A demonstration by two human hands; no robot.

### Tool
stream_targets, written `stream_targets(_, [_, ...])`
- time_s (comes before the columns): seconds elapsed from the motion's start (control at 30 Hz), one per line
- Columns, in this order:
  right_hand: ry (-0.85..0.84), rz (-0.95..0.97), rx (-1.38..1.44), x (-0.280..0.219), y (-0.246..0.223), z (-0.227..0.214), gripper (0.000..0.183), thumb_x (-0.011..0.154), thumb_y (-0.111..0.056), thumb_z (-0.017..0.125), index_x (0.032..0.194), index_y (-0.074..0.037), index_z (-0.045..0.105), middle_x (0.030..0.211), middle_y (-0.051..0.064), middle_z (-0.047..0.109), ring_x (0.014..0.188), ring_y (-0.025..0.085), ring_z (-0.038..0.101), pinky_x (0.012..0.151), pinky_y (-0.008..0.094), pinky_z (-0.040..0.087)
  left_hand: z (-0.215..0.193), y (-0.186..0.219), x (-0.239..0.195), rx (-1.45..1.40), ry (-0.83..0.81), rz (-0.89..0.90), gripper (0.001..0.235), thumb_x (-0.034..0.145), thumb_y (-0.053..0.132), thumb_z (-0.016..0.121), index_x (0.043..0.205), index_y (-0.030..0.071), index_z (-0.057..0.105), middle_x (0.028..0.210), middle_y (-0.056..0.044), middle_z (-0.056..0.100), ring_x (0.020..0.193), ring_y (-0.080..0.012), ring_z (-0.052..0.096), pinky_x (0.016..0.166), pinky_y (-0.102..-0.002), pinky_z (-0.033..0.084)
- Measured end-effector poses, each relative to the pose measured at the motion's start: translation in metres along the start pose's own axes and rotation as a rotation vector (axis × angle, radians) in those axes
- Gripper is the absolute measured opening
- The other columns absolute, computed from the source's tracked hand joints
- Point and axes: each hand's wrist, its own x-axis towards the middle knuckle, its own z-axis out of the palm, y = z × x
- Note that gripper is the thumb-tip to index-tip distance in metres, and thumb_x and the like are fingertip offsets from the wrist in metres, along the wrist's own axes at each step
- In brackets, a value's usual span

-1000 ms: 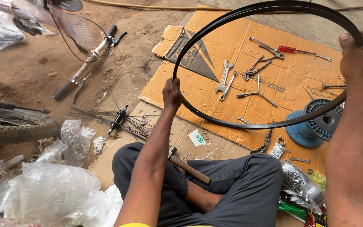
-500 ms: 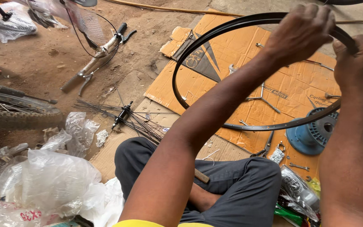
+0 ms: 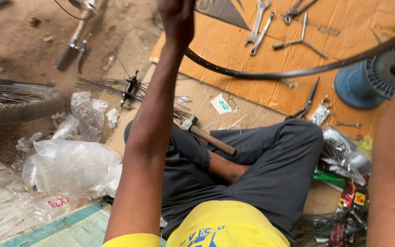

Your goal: The person removes a white protective wrapping from a bicycle rim using scissors and a hammer. They then use the hammer to tap along the rim, likely to seat the tire bead or adjust the rim shape.

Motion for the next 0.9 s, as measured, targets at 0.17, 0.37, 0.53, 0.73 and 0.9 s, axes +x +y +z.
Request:
stream_targets(0.17, [0.155, -0.273, -0.408, -0.066, -0.003, 0.059, 0.035, 0.089, -0.008, 0.073, 0.123, -0.001, 0.069, 0.11, 0.014, 0.073, 0.096, 0.024, 0.074, 0.087, 0.036, 0.062, -0.052, -0.027, -0.056, -0.166, 0.111, -0.103, 0.041, 0.105, 0.044, 0.068, 0.092, 0.008, 0.054, 0.08, 0.004, 0.05, 0.07, -0.0092, 0.044, 0.062, -0.029, 0.038])
stream_targets(0.37, [-0.498, -0.063, -0.566, -0.322, 0.025, 0.192, 0.038, 0.086, -0.014, 0.076, 0.121, -0.002, 0.07, 0.105, 0.016, 0.073, 0.092, 0.025, 0.073, 0.083, 0.037, 0.059, -0.089, -0.065, -0.075, -0.142, 0.18, -0.212, 0.045, 0.105, 0.049, 0.064, 0.08, 0.013, 0.055, 0.071, 0.008, 0.04, 0.064, -0.006, 0.032, 0.06, -0.027, 0.024])
stream_targets(0.53, [-1.203, 0.259, -0.995, -0.449, 0.09, 0.197, 0.053, 0.09, -0.039, 0.074, 0.131, -0.007, 0.065, 0.11, 0.021, 0.073, 0.104, 0.036, 0.069, 0.089, 0.046, 0.054, -0.094, -0.085, -0.102, -0.224, 0.278, -0.28, 0.043, 0.104, 0.048, 0.065, 0.086, 0.01, 0.065, 0.068, 0.006, 0.045, 0.061, -0.007, 0.036, 0.057, -0.028, 0.025])
stream_targets(0.73, [-1.511, 0.5, -0.63, -0.42, 0.079, 0.202, 0.064, 0.08, -0.023, 0.079, 0.138, -0.004, 0.059, 0.112, 0.023, 0.071, 0.095, 0.033, 0.067, 0.084, 0.046, 0.053, -0.091, -0.061, -0.099, -0.274, 0.255, -0.376, 0.043, 0.103, 0.048, 0.066, 0.076, 0.016, 0.053, 0.06, 0.007, 0.045, 0.05, -0.0062, 0.036, 0.046, -0.027, 0.027])
stream_targets(0.9, [-1.184, 0.853, -0.445, -0.397, 0.053, 0.199, 0.061, 0.081, -0.015, 0.078, 0.137, 0.002, 0.063, 0.1, 0.015, 0.065, 0.076, 0.022, 0.059, 0.066, 0.038, 0.051, -0.085, -0.048, -0.092, -0.384, 0.141, -0.449, 0.045, 0.098, 0.045, 0.072, 0.075, 0.014, 0.049, 0.06, 0.005, 0.047, 0.046, -0.008, 0.044, 0.04, -0.029, 0.037])
